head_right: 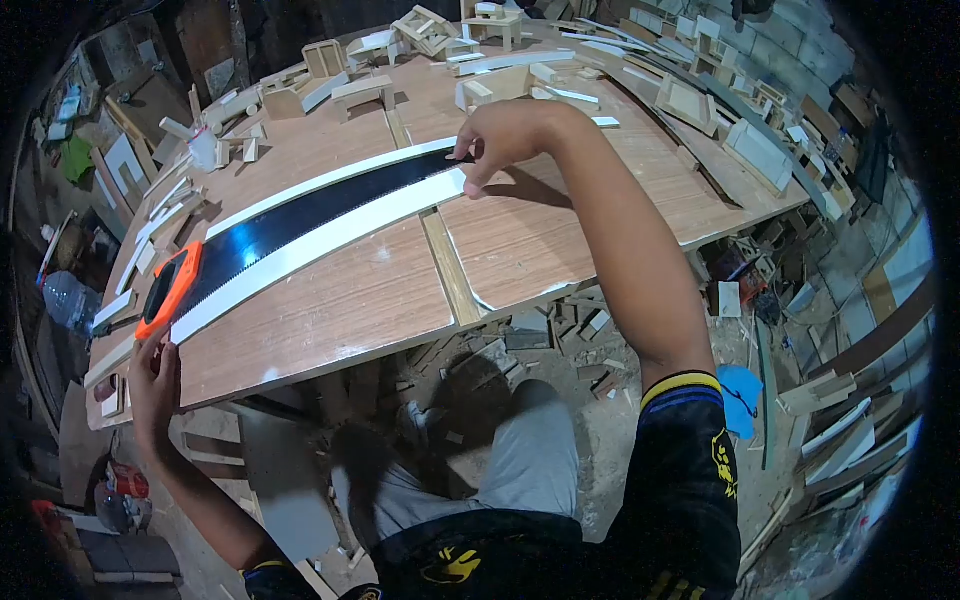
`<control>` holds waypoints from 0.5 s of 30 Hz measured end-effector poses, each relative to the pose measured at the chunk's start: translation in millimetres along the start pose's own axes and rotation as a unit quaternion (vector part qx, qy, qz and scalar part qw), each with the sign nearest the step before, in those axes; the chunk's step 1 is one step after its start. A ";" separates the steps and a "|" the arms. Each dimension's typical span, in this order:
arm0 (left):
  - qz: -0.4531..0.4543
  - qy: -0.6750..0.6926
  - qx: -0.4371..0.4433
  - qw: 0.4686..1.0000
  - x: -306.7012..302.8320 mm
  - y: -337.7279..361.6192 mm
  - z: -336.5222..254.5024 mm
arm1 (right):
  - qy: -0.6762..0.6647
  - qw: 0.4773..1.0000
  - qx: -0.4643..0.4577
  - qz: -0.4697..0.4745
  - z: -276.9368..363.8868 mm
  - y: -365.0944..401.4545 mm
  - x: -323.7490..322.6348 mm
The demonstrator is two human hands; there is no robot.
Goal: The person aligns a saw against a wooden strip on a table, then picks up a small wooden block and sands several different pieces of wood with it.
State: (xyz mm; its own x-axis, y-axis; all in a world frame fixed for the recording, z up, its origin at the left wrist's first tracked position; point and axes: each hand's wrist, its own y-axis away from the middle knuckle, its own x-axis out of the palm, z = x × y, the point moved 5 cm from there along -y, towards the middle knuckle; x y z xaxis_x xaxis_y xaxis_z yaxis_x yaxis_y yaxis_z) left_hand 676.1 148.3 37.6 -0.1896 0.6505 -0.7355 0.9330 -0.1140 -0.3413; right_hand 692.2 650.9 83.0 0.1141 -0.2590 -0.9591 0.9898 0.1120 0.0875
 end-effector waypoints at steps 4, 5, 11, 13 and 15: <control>-0.001 -0.014 -0.011 1.000 -0.3 1.5 1.2 | 0.020 1.000 -0.002 -0.001 5.0 0.9 1.4; 0.000 -0.018 -0.008 1.000 -0.9 0.8 2.6 | 0.025 1.000 0.001 -0.002 5.6 0.4 1.2; 0.001 -0.043 0.004 0.999 -2.1 1.1 -2.3 | 0.023 1.000 -0.007 -0.001 2.8 -2.3 1.8; 0.000 -0.037 0.002 0.999 -2.2 2.2 -5.8 | 0.021 1.000 -0.006 0.000 3.6 -1.4 1.5; -0.003 -0.031 -0.001 1.000 -2.4 2.6 -7.9 | 0.019 1.000 -0.007 0.002 5.5 -1.1 1.0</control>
State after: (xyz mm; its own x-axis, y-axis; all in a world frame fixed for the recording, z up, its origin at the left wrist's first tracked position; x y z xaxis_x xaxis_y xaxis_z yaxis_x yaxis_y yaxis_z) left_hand 681.4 152.4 43.1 -0.2132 0.6026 -0.7690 0.9323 -0.1099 -0.3446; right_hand 691.7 645.3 83.5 0.1141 -0.2229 -0.9682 0.9881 0.1268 0.0872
